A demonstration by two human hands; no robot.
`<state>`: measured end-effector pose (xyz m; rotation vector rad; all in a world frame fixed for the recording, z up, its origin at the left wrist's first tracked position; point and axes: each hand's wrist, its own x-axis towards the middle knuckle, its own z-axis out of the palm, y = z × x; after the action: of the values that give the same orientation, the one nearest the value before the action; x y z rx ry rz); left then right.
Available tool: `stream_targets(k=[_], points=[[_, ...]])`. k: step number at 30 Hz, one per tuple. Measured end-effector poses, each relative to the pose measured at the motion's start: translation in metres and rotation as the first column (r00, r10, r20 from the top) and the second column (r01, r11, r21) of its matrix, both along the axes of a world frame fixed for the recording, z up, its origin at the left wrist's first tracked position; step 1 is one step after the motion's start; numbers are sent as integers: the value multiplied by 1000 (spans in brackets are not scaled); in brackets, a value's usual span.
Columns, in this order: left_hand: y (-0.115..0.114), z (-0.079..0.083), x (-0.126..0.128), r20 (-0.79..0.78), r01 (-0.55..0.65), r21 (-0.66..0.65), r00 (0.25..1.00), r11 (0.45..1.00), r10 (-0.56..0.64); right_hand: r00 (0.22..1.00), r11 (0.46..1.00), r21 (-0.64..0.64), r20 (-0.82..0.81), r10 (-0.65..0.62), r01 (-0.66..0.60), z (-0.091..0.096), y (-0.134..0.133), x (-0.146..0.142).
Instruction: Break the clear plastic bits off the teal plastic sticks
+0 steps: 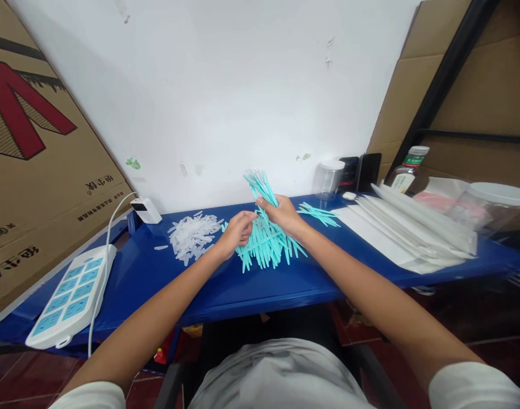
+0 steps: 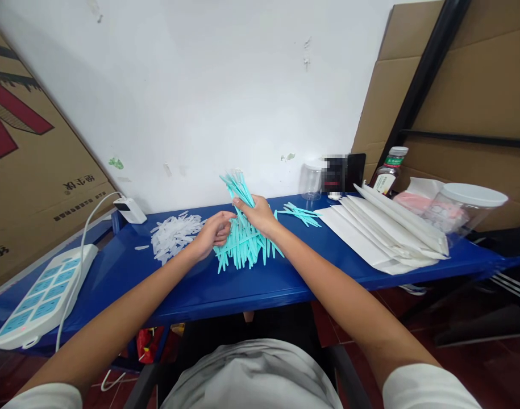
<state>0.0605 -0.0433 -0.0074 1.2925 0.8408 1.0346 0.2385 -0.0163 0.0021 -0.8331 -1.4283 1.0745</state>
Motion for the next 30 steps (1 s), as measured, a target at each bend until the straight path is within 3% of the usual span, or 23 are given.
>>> stream_targets(k=[3,6,13,20,25,30], points=[[11,4,-13,235,116,-210,970,971,-65,997,994,-80,-6,71,-71,5,4,11],[22,5,-25,279,45,-276,960,960,35,992,983,-136,11,124,-121,8,6,19],[28,6,-34,206,-65,-139,974,988,93,963,966,-177,159,218,-189,7,6,28],[33,3,-37,31,-161,-52,986,986,163,915,947,-154,253,313,-281,10,1,29],[35,3,-41,96,-218,-73,970,973,225,910,941,-194,260,322,-277,14,-3,29],[33,5,-41,149,-173,-77,972,982,183,915,941,-202,247,319,-273,12,-1,27]])
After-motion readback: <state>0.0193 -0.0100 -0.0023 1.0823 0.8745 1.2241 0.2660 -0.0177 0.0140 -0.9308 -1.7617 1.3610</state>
